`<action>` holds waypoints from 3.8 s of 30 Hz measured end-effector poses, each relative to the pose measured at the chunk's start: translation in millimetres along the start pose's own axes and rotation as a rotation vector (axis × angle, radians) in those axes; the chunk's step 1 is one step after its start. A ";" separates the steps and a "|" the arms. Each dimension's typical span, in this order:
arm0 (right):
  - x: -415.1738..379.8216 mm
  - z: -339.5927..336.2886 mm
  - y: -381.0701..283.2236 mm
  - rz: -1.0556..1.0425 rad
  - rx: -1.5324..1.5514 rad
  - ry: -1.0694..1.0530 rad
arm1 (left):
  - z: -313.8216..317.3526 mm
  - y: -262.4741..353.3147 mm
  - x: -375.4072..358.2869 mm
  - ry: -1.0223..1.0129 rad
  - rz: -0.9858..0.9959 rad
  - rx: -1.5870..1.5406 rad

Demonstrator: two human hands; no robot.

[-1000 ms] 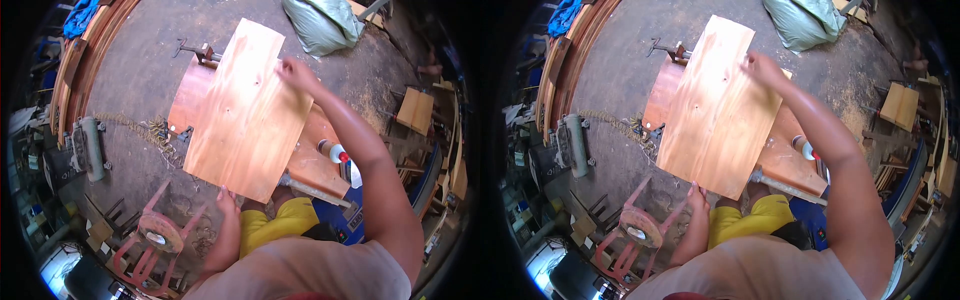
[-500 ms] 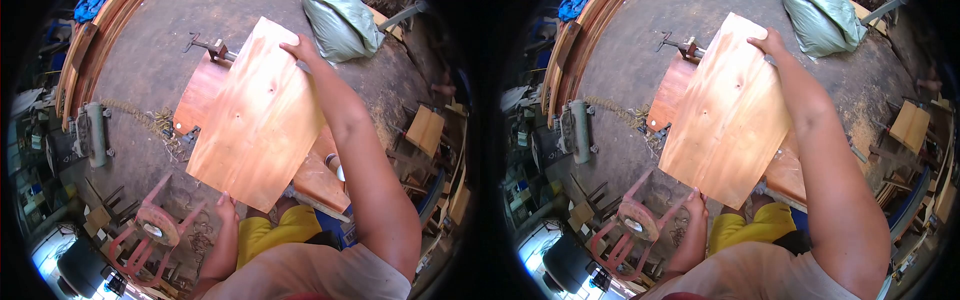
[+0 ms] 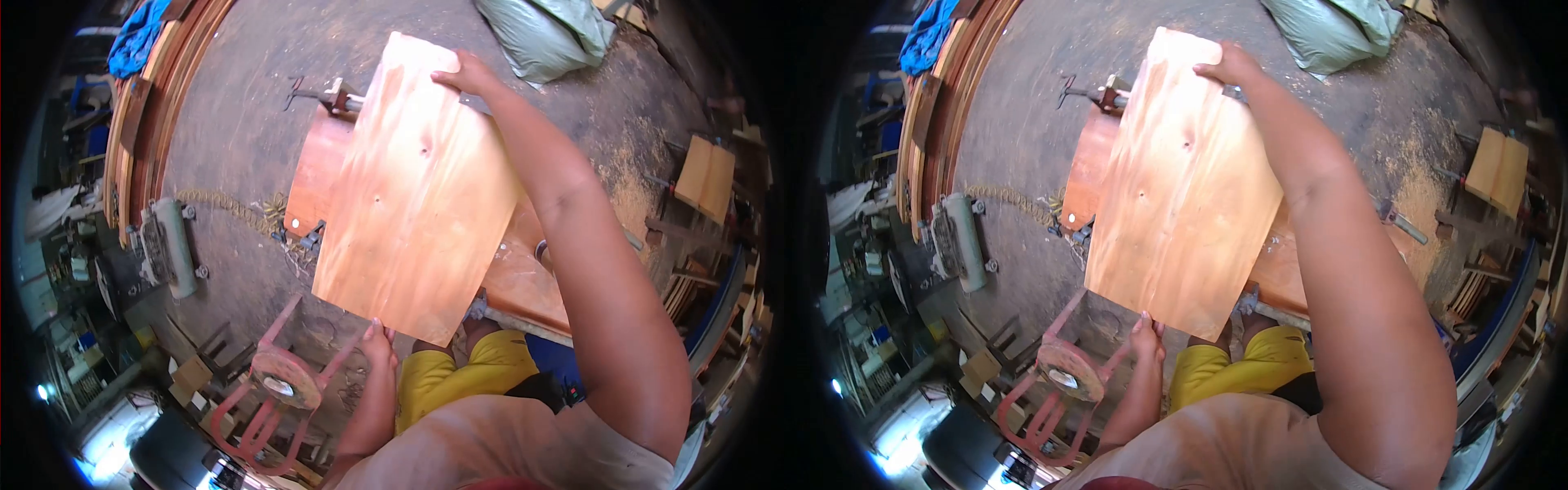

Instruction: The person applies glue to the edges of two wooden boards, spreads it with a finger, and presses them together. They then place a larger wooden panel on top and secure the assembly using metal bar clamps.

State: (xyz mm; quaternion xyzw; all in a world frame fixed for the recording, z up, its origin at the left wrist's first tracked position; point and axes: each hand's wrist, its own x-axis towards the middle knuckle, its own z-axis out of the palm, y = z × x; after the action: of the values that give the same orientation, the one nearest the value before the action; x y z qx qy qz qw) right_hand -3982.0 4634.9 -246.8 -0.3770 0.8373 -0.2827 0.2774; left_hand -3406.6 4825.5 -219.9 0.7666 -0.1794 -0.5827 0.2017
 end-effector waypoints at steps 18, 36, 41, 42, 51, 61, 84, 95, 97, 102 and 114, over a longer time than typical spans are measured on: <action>-261.4 -57.1 146.5 0.112 -0.063 -0.280 | 295.3 273.0 136.9 -0.254 1.117 0.755; -208.6 -5.0 166.2 0.077 0.358 -0.378 | 332.2 287.1 118.5 -0.328 0.859 0.701; -210.0 -15.4 139.1 0.100 -0.051 -0.245 | 334.5 286.6 112.4 -0.212 0.997 0.918; -211.1 -16.2 135.2 0.106 -0.053 -0.245 | 332.9 287.4 108.2 -0.213 0.984 0.902; -209.5 -27.8 136.8 0.107 -0.053 -0.292 | 339.4 284.9 138.8 -0.512 0.669 0.807; -216.3 -25.1 131.5 0.031 -0.102 -0.247 | 337.5 293.1 108.9 -0.677 0.561 0.883; -224.3 -23.6 130.4 0.165 -0.152 -0.206 | 340.1 289.1 117.5 -0.602 0.545 0.876; -232.0 -31.8 133.2 0.161 -0.168 -0.247 | 341.4 285.8 118.2 -0.465 0.733 1.097; -238.2 -34.8 127.8 0.127 -0.126 -0.233 | 342.9 293.9 101.9 -0.388 0.793 1.235; -253.6 -40.8 143.5 0.155 -0.134 -0.186 | 336.6 267.8 52.9 -0.033 1.533 1.170; -355.4 -95.1 154.6 0.089 -0.210 0.500 | 416.3 82.7 -89.1 -1.370 1.955 1.007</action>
State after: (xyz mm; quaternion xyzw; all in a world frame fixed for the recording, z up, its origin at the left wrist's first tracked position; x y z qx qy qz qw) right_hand -3920.1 5026.0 -197.7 -0.2853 0.9202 -0.2660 0.0336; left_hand -3834.7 4758.6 -203.7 -0.1428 -0.9260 -0.3349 0.0998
